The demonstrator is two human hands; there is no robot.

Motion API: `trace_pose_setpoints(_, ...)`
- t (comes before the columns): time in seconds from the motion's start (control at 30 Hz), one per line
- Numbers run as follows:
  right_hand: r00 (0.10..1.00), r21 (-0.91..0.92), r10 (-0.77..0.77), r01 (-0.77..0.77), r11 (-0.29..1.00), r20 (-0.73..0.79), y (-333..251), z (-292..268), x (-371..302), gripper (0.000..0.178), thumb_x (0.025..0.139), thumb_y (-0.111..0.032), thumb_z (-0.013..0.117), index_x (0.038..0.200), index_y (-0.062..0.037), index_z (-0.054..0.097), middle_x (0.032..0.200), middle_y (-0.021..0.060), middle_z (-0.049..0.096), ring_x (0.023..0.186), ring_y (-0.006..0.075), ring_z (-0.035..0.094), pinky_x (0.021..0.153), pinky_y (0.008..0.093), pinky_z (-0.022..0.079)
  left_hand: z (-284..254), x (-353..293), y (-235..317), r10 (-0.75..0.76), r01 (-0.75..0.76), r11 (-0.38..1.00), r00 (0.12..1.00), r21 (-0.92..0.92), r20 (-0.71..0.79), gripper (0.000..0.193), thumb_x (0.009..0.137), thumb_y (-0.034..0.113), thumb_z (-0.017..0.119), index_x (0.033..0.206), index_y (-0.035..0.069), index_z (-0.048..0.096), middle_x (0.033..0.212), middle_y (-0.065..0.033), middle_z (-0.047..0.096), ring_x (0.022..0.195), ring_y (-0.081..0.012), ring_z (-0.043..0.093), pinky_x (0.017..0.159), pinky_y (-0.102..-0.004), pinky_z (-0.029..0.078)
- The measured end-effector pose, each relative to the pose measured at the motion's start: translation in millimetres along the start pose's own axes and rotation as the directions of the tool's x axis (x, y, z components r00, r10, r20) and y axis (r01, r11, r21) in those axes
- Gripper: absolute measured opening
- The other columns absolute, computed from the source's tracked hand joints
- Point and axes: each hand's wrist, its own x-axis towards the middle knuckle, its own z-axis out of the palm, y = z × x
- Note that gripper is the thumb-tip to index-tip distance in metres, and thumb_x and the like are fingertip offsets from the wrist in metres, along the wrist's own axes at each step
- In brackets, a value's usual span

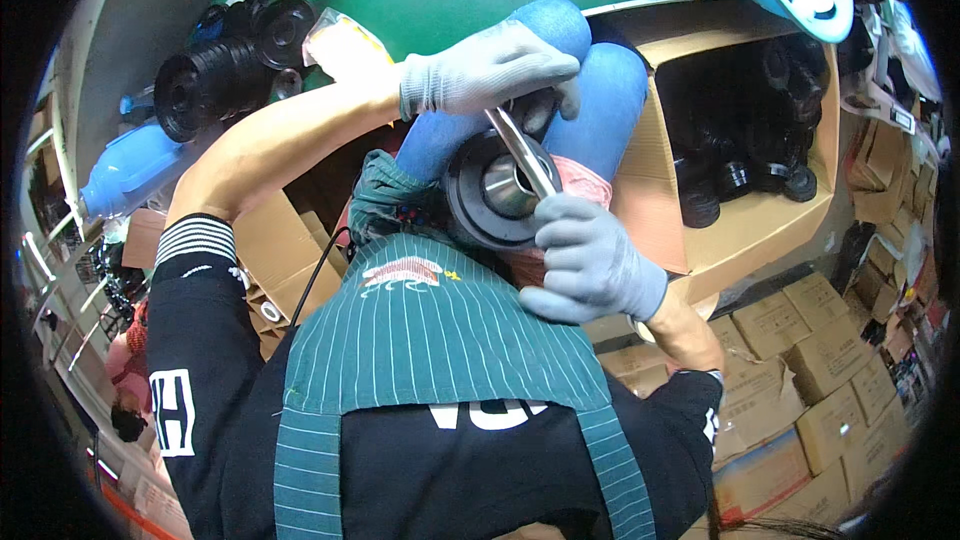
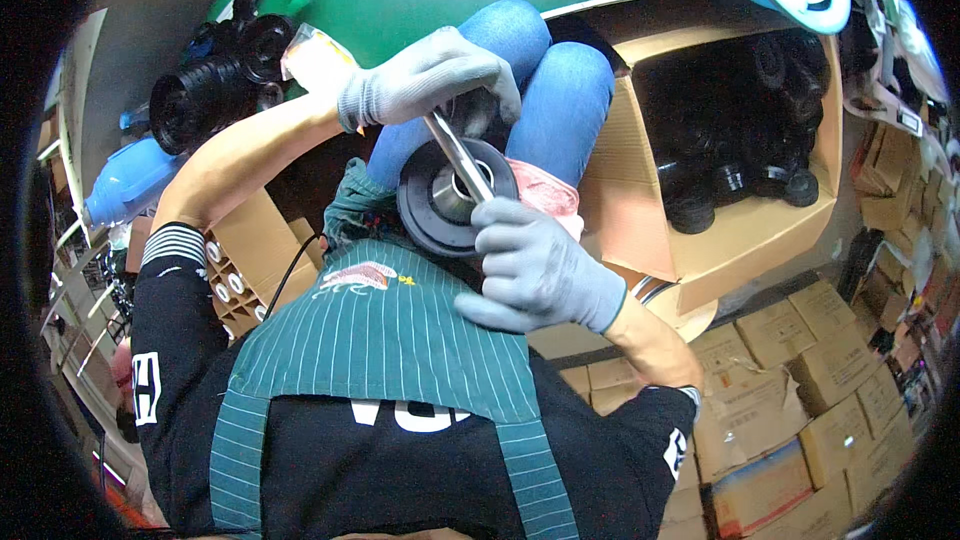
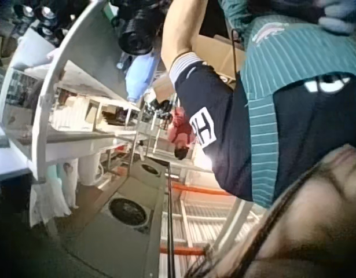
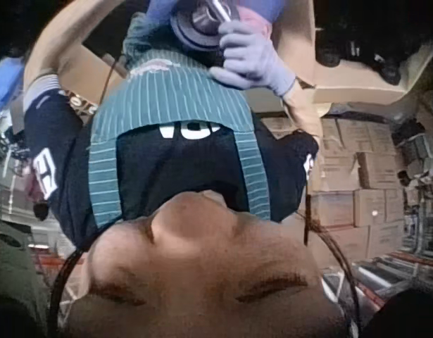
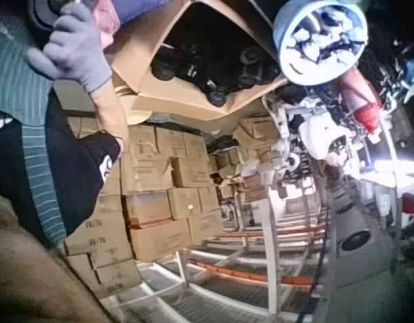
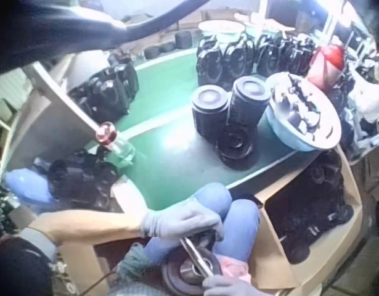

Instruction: The person sits on the floor and repeatedly picks up black cylindrical parts, inserts a metal rod into them, and places them into a cardboard box. The person handles the parts one at a time, using both hands to align and insert the rod before stacking the assembled units.

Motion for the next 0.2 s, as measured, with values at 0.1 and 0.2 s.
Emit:
trace_pose_setpoints(0.1,0.957,-0.056,0.06,-0.046,0.997,0.283,1.1,-11.0,11.8,0.038,0.083,-0.022,0.085,0.054,-0.0101,0.062,0.056,0.0018,0.05,0.07,0.022,0.058,0.084,0.0393,0.055,0.3,7.1,9.6,-0.15,0.152,0.987,0.988,-0.05,0.04,0.042,0.113,0.036,0.048,0.102,0.003,0.072,0.07,-0.0092,0.065,0.065,-0.0182,0.066,0.064,-0.0351,0.053)
trace_pose_setpoints(0.2,0.893,-0.117,0.049,0.004,0.993,0.448,11.9,-19.2,23.6,0.038,0.088,-0.027,0.084,0.058,-0.01,0.066,0.054,0.001,0.05,0.07,0.0203,0.058,0.081,0.0354,0.054,-3.9,10.6,4.7,-0.005,-0.005,0.957,0.999,0.291,0.032,0.035,0.106,0.038,0.062,0.096,0.005,0.067,0.071,-0.015,0.064,0.069,-0.0299,0.07,0.065,-0.0426,0.053)
